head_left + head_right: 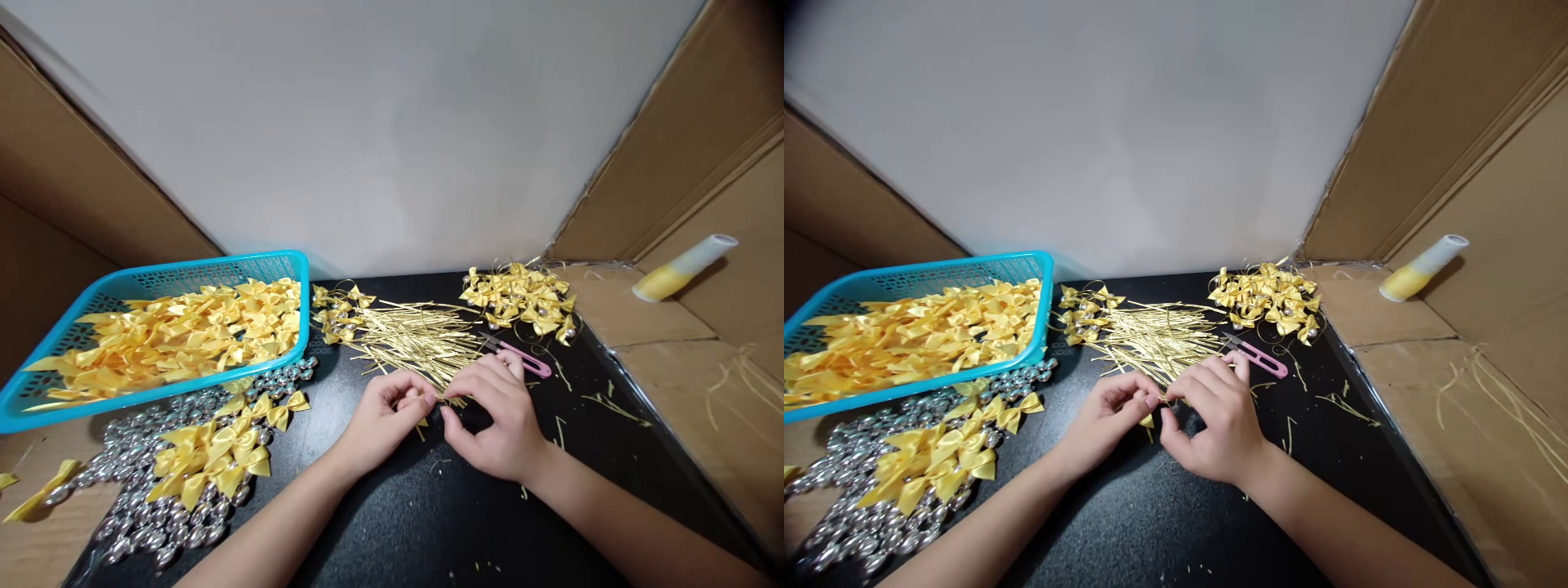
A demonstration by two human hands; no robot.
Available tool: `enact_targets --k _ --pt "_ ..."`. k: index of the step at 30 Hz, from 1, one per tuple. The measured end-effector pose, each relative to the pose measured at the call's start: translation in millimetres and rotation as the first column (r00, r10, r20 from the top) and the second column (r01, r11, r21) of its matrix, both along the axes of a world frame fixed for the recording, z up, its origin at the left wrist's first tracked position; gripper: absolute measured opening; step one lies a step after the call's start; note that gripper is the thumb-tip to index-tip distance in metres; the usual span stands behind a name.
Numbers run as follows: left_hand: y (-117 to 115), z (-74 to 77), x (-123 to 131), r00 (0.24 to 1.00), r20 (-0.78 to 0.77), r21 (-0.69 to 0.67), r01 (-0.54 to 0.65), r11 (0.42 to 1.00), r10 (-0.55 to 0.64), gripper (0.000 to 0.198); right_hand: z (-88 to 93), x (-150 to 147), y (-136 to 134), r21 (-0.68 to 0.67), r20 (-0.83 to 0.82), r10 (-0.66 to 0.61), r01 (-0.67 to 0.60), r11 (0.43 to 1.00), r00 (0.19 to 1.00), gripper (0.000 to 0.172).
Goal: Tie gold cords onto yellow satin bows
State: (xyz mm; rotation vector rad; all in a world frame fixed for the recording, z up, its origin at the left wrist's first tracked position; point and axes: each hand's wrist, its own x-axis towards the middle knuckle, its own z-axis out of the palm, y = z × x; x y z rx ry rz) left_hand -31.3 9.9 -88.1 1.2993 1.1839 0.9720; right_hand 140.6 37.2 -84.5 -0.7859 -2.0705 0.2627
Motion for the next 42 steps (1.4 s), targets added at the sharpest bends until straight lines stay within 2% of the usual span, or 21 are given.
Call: enact_targets --k 6,10,12,15,18,22,25,42 --pt "0.1 1.1 0.4 1.0 0.012 -0.015 -0.016 1.0 0.016 0.023 -0.4 -0.2 1.5 0.107 0.049 -0.025 0.02 0.994 0.999 0.013" --pt "1.2 1.4 0.2 0.999 0.017 -0.04 -0.049 0.998 0.05 0.025 2.2 2.0 0.3 0.195 0.064 0.028 -0.04 0.98 0.998 0.013" --pt "1.1 0.9 0.4 0.999 0.011 -0.028 -0.052 0.998 0.052 0.026 3.4 1.9 -1.1 0.109 0.021 0.03 -0.032 0.993 0.999 0.008" --pt "-0.3 -0.6 0.7 0.999 -0.014 0.029 -0.05 0.998 0.05 0.024 3.7 -0.2 -3.2 -0.103 -0.024 -0.014 0.012 0.995 1.0 0.003" --pt "-2.3 -2.1 0.7 0.99 -0.108 0.153 -0.073 0.985 0.09 0.02 1.9 -3.4 -4.4 -0.192 -0.005 -0.039 0.037 0.981 0.999 0.006" --pt "-3.3 -1.6 0.6 0.953 -0.242 0.356 -0.088 0.93 0.183 0.015 -1.4 -5.8 -4.9 -0.24 -0.015 -0.063 0.057 0.969 0.998 0.006" --pt "-3.1 -0.7 0.7 0.943 -0.257 0.428 -0.084 0.9 0.21 0.013 -2.9 -6.1 -4.7 -0.287 -0.039 -0.074 0.06 0.956 0.996 0.006" --pt "-3.5 -2.2 -0.9 0.938 -0.281 0.431 -0.066 0.9 0.203 0.014 -6.8 -6.4 -1.9 -0.31 -0.102 -0.105 0.069 0.948 0.989 0.008"
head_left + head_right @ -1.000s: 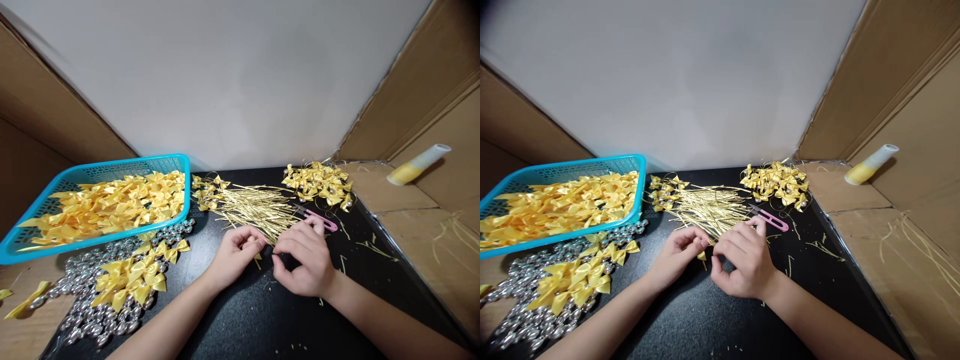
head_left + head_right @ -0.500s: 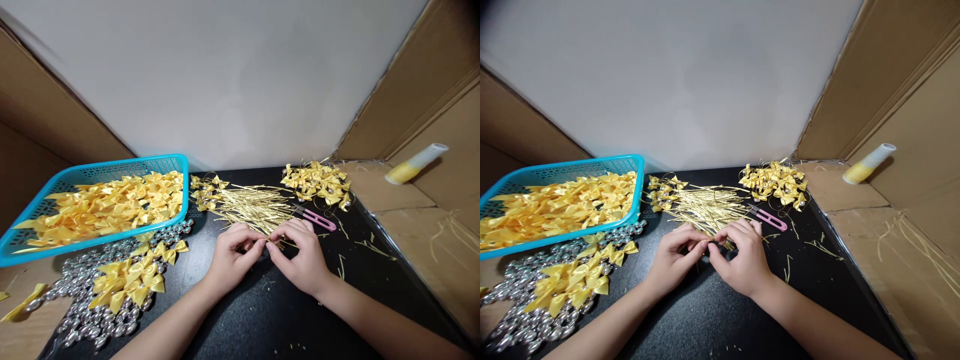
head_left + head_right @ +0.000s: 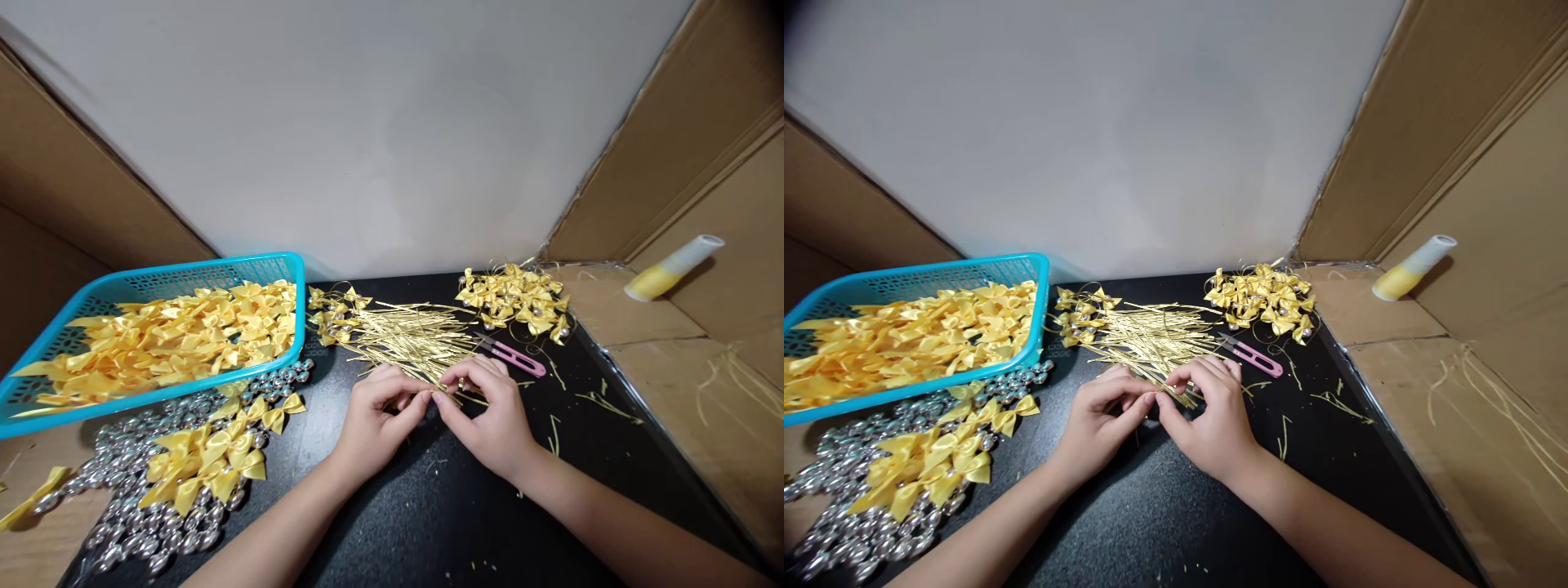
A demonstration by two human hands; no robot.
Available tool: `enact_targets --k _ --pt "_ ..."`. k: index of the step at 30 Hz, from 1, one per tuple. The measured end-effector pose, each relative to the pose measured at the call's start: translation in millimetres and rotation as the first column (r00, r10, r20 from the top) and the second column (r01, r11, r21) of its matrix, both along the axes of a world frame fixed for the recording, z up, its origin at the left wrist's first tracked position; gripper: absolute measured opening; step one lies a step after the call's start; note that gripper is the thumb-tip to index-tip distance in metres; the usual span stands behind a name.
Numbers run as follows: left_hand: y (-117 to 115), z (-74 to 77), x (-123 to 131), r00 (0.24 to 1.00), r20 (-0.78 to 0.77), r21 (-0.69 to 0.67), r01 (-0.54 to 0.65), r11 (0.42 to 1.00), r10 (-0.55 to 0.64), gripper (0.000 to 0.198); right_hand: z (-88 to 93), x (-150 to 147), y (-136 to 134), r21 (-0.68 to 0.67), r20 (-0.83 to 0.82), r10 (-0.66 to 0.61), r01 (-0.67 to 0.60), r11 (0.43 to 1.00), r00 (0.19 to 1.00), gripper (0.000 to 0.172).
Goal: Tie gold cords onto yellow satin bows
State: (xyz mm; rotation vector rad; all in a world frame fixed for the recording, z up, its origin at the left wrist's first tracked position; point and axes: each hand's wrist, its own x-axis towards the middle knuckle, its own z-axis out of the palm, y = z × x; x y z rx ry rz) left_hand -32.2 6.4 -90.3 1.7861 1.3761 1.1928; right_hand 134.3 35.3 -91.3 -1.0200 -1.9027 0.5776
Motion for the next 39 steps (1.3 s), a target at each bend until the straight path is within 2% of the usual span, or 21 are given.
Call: enact_targets --k 7,14,16,18,21,25,32,36,39 --pt "0.6 0.0 0.9 1.0 -0.005 -0.006 -0.008 1.0 0.008 0.015 2.5 0.3 1.0 -0.042 -0.022 0.063 -0.064 0.997 0.998 0.011" --pt "1.8 -2.6 1.6 0.999 0.039 -0.072 -0.018 0.997 0.021 0.018 8.9 1.7 -1.5 -0.035 0.039 0.317 -0.316 0.948 0.947 0.012" --pt "2.0 -3.7 1.3 0.997 0.067 -0.085 -0.038 0.996 0.043 0.018 10.2 3.0 -1.7 -0.014 0.047 0.351 -0.351 0.936 0.935 0.012" --pt "2.1 -4.2 0.9 0.995 0.083 -0.097 -0.04 0.994 0.049 0.017 10.6 4.6 -1.2 0.033 0.02 0.319 -0.319 0.947 0.948 0.013" --pt "2.3 -4.1 0.6 0.995 0.09 -0.106 -0.038 0.994 0.047 0.018 9.2 6.0 0.2 0.095 -0.019 0.203 -0.2 0.975 0.979 0.013" --pt "2.6 -3.8 0.7 0.994 0.099 -0.115 -0.037 0.993 0.048 0.018 5.7 4.6 -0.1 0.123 0.036 0.116 -0.119 0.985 0.993 0.014" --pt "2.4 -4.1 0.2 0.99 0.14 -0.168 -0.002 0.986 0.026 0.019 3.2 1.4 -0.5 0.148 0.086 0.059 -0.072 0.986 0.995 0.018" --pt "2.9 -5.5 -0.6 0.985 0.167 -0.203 -0.005 0.979 0.04 0.018 3.0 3.2 1.1 0.199 0.047 0.028 -0.037 0.979 0.998 0.016" --pt "3.7 -6.3 -1.0 0.98 0.188 -0.242 -0.02 0.97 0.067 0.02 2.8 5.6 3.1 0.176 -0.007 0.001 0.001 0.984 1.0 0.016"
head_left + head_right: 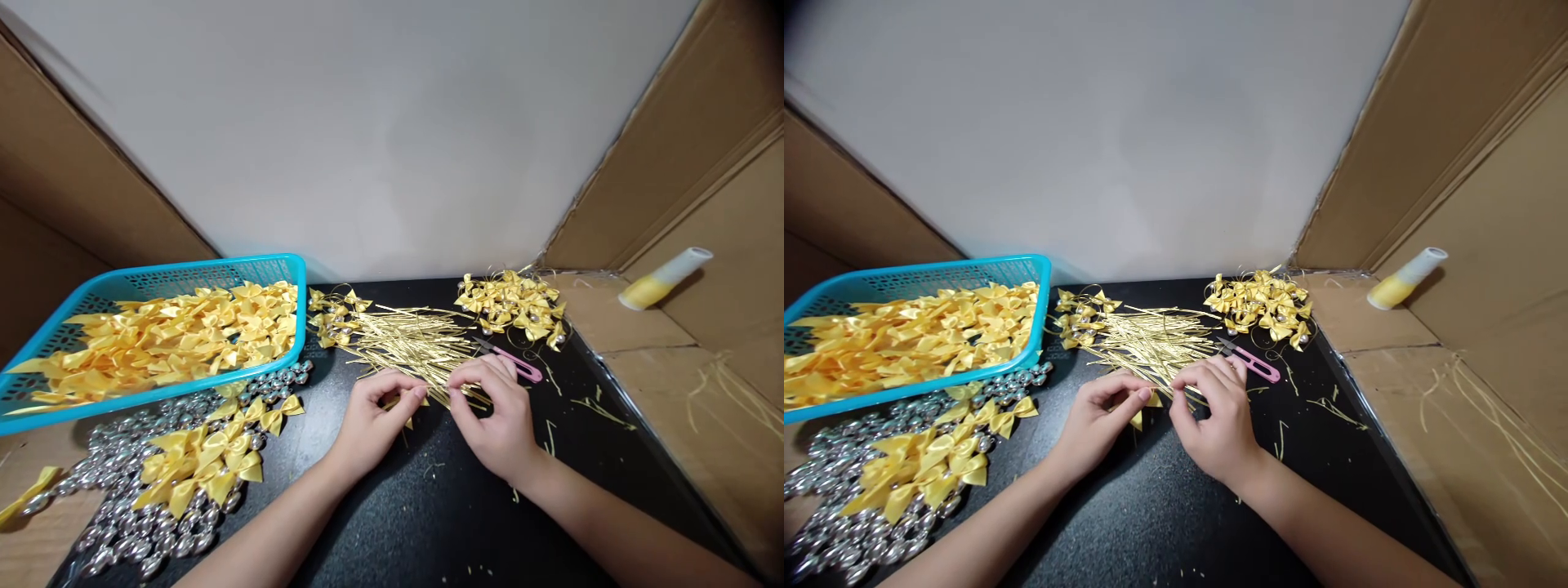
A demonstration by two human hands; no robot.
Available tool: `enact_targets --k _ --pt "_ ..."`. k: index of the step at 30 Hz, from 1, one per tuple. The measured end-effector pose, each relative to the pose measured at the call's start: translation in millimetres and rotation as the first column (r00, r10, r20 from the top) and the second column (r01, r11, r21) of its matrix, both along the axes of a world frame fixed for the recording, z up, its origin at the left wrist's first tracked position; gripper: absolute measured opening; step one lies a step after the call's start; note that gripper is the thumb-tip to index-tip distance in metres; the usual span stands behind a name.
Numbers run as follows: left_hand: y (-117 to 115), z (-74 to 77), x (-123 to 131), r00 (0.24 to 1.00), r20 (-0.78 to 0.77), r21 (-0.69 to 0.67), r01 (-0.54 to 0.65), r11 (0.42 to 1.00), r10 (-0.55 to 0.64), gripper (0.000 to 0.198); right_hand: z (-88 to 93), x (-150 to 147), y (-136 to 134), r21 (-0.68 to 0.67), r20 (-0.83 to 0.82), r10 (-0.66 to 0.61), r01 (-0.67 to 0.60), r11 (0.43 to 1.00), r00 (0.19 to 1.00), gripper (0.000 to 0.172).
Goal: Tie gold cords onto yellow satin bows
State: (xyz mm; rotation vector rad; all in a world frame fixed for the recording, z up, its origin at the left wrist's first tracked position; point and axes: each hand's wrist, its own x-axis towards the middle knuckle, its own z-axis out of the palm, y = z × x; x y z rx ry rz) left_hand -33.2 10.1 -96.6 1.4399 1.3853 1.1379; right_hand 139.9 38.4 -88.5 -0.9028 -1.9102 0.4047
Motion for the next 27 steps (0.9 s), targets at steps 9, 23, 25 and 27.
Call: enact_targets --k 9,23,25,27 --pt "0.1 2.5 0.6 0.999 0.027 -0.071 -0.024 0.997 0.026 0.022 12.3 3.1 19.4 -0.609 -0.374 0.087 -0.315 0.728 0.923 0.003" --pt "0.9 3.3 2.6 0.998 0.038 -0.101 -0.041 0.994 0.045 0.025 46.8 28.8 45.0 -0.809 -0.529 0.088 -0.533 0.249 0.844 0.008" --pt "1.3 2.6 2.4 0.998 0.037 -0.096 -0.043 0.994 0.046 0.024 51.2 33.8 49.4 -0.814 -0.467 0.106 -0.474 0.335 0.878 0.006" --pt "1.6 1.9 1.8 0.998 0.038 -0.091 -0.042 0.995 0.046 0.024 55.2 39.3 53.5 -0.816 -0.404 0.108 -0.411 0.407 0.908 0.006"
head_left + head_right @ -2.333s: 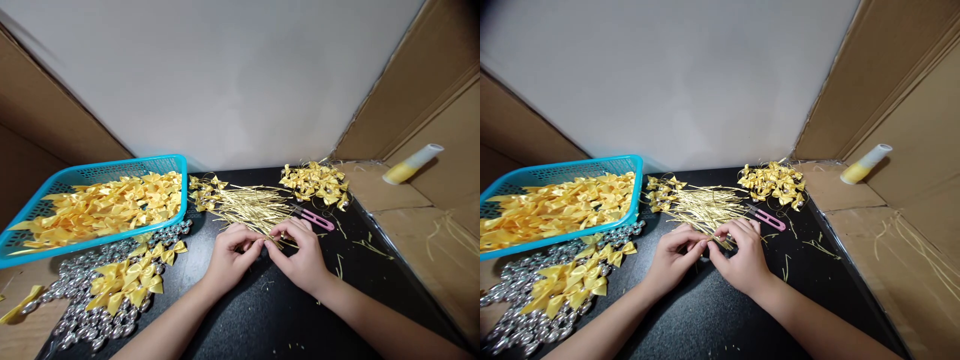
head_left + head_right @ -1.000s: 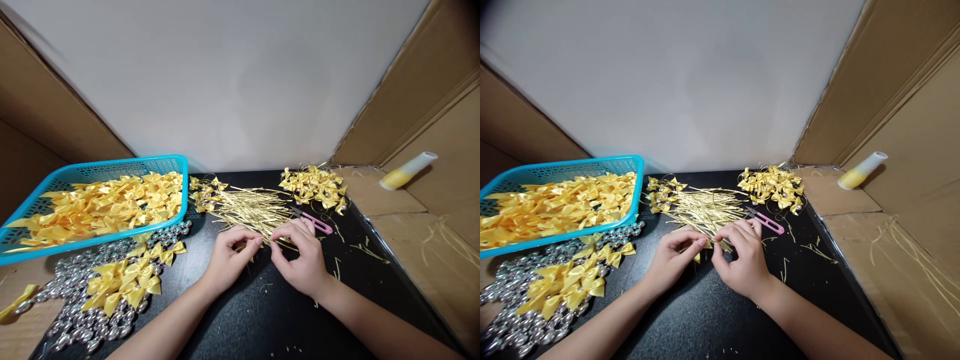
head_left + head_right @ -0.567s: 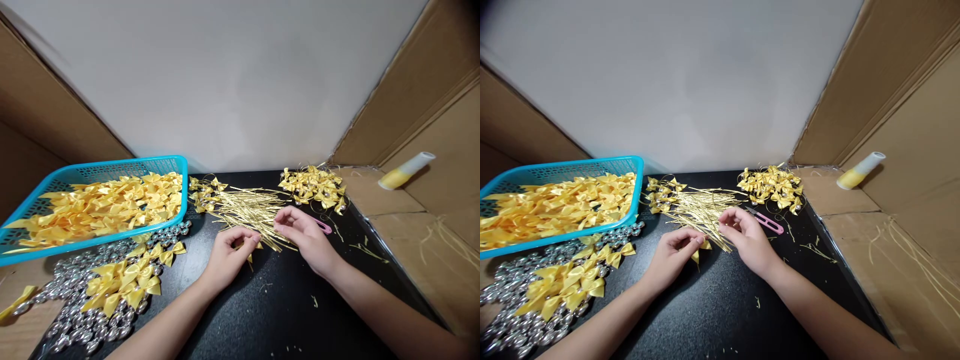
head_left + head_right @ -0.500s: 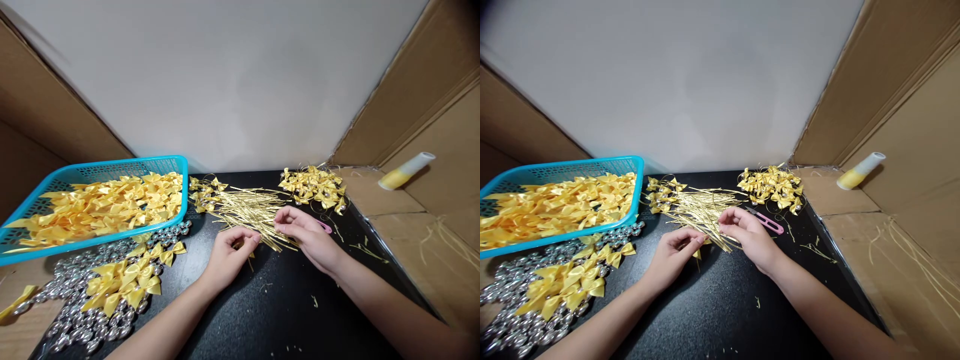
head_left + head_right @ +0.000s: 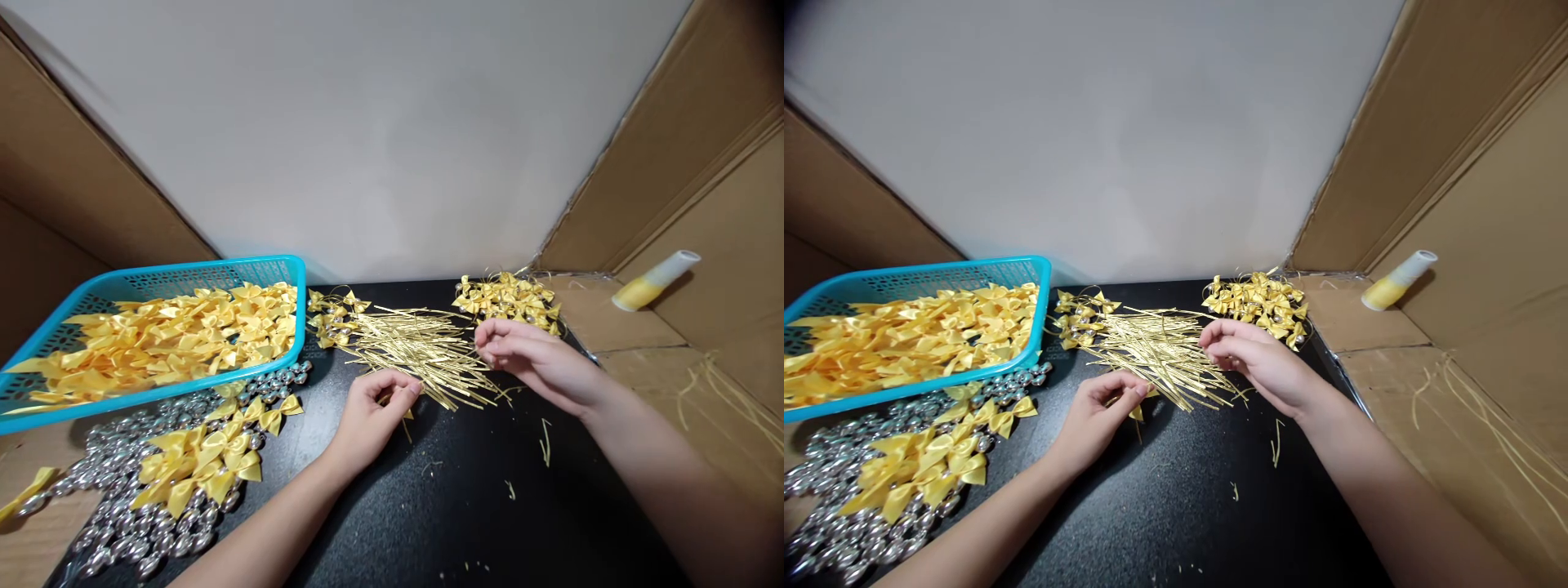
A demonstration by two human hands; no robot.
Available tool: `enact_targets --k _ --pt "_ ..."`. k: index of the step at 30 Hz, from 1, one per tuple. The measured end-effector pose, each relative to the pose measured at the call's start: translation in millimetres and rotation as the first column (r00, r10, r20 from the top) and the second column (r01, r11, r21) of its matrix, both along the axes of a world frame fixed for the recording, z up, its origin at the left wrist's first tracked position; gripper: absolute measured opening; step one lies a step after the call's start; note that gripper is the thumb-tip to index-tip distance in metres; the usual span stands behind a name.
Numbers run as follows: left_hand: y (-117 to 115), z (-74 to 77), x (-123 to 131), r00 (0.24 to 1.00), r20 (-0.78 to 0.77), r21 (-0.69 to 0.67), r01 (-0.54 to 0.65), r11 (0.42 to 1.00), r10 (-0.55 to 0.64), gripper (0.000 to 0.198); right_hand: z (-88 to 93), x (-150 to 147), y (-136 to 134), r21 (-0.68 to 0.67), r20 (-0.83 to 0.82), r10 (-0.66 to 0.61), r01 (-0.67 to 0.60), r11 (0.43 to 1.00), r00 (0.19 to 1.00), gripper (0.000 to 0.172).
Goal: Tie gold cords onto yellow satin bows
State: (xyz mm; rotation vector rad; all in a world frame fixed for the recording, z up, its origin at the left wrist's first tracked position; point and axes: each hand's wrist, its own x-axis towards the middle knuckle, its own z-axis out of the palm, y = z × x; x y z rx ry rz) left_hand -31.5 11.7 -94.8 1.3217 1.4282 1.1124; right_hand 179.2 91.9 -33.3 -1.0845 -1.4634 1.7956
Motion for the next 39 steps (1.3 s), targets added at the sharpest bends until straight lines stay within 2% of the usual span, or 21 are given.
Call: enact_targets --k 3,13,27,34,39 --pt "0.3 -0.9 -1.3 1.0 0.001 0.008 -0.004 1.0 0.004 0.024 5.0 9.0 5.9 0.037 0.048 -0.045 0.043 0.998 0.998 0.007" --pt "1.3 -0.9 -3.4 1.0 -0.004 0.001 -0.004 1.0 0.004 0.025 15.2 29.7 19.3 0.085 0.057 -0.171 0.166 0.982 0.984 0.01" --pt "1.5 -0.3 -4.0 1.0 -0.014 0.038 -0.018 0.999 0.019 0.024 9.8 35.3 26.6 0.125 0.156 -0.2 0.182 0.975 0.967 0.011" --pt "2.9 0.8 -5.1 0.999 -0.02 0.038 -0.036 0.999 0.037 0.024 11.3 43.0 31.2 0.153 0.193 -0.256 0.229 0.961 0.947 0.013" --pt "2.1 -0.2 -4.8 0.999 -0.017 0.02 -0.033 0.999 0.033 0.024 6.1 45.6 34.2 0.267 0.287 -0.247 0.17 0.949 0.926 0.016"
